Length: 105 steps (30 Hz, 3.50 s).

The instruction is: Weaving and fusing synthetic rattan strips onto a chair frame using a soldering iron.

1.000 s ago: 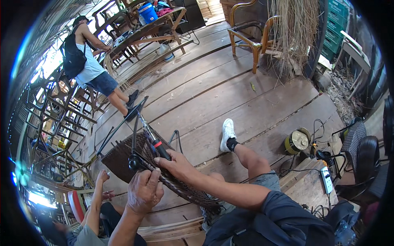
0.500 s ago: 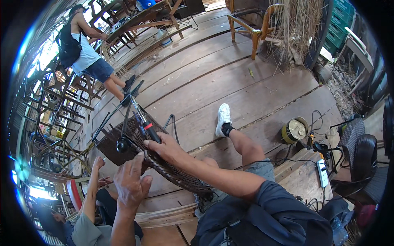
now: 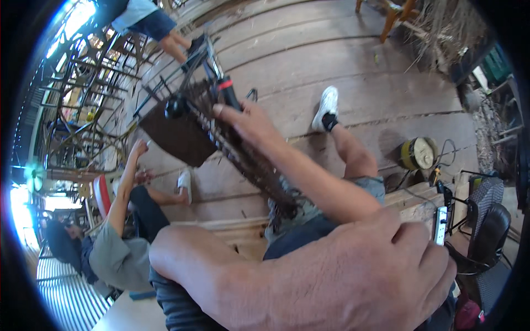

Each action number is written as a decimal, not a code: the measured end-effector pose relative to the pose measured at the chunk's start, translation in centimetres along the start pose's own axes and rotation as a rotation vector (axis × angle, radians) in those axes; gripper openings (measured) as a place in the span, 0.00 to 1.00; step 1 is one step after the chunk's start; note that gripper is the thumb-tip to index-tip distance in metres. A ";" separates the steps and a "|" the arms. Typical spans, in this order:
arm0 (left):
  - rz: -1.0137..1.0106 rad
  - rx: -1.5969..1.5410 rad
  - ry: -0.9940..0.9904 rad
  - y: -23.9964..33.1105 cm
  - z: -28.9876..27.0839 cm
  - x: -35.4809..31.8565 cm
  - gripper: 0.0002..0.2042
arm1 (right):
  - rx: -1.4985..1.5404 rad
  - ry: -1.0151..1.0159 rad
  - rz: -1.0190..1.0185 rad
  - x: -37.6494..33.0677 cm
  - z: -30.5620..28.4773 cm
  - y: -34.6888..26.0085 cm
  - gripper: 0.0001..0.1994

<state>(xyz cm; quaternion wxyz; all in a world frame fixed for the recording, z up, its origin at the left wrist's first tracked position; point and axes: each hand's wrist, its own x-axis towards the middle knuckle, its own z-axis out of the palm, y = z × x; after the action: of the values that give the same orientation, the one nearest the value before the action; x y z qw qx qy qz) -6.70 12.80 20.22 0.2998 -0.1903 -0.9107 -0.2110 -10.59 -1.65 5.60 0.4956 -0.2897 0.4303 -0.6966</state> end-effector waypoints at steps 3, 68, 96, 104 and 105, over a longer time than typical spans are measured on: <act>-0.077 0.012 -0.072 0.6 -0.6 -1.2 0.16 | 0.173 -0.103 0.016 0.1 0.0 0.2 0.14; -1.281 0.121 -0.341 -11.0 -13.2 -11.2 0.13 | -1.210 -0.135 -0.197 -13.8 -11.1 -12.5 0.19; -1.279 -0.137 -0.196 -11.8 -12.9 -12.5 0.10 | -1.408 -0.178 -0.241 -13.0 -9.0 -13.6 0.16; -1.245 -0.135 -0.106 -11.6 -12.4 -12.9 0.08 | -1.425 -0.181 -0.230 -12.8 -8.5 -13.7 0.15; -1.238 -0.140 -0.096 -11.5 -12.3 -12.9 0.07 | -1.429 -0.185 -0.225 -12.8 -8.5 -13.7 0.15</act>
<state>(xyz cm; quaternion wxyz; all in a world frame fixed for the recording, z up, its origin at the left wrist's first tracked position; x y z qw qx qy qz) 3.20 -5.84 18.05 0.0675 0.3444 -0.8484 -0.3962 -19.29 14.93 14.16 0.1453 -0.6425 0.7041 -0.2651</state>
